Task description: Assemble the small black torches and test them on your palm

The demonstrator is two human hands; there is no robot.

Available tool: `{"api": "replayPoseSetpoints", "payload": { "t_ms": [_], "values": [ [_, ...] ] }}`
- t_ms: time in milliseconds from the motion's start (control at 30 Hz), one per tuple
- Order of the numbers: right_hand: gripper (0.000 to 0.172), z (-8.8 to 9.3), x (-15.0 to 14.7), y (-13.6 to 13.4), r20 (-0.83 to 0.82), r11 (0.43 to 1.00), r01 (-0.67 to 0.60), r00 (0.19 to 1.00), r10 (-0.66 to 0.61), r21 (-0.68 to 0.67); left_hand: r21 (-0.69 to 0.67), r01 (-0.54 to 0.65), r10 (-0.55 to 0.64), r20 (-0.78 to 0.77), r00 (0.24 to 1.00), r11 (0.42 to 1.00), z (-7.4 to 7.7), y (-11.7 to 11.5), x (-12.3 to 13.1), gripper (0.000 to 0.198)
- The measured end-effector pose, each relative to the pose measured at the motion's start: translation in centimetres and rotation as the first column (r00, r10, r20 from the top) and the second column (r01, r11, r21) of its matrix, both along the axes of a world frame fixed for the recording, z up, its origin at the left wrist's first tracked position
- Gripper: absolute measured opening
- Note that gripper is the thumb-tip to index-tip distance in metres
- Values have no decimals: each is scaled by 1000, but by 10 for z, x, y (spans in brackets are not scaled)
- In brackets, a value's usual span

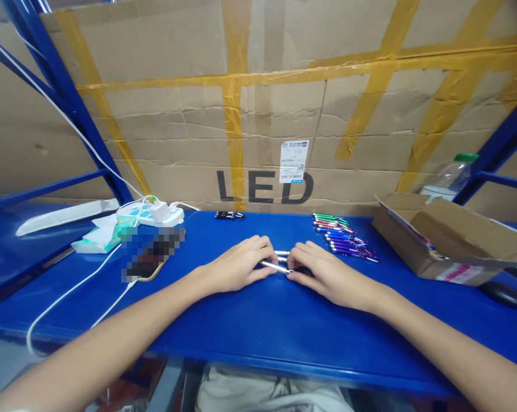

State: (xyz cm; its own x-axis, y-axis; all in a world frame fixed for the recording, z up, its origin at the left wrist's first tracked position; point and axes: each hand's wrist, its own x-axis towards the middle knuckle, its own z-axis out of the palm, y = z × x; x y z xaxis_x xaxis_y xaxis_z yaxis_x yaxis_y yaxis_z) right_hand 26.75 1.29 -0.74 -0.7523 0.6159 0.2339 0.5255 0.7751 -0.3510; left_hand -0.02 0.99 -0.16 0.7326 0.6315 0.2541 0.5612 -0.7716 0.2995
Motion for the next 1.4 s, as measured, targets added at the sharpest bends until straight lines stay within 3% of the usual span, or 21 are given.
{"api": "replayPoseSetpoints", "payload": {
  "t_ms": [333,700,1067,1267,1400],
  "values": [
    [16,2,-2,-3,-149,991,39,987,-58,-129,-35,-123,124,32,992,992,2,-1,-1,17],
    [21,2,1,-1,-201,999,10,980,-2,40,-26,-62,64,83,994,998,0,0,-2,27],
    [8,1,-1,-3,-187,996,57,981,-42,72,-24,-73,76,116,990,997,3,-3,0,21],
    [32,-1,-1,0,-226,998,49,974,-37,46,-34,-85,88,106,990,996,3,-4,1,23],
    [23,-2,-1,3,-177,995,49,984,-33,91,-17,-96,97,108,989,995,3,-4,1,23]
  ]
}}
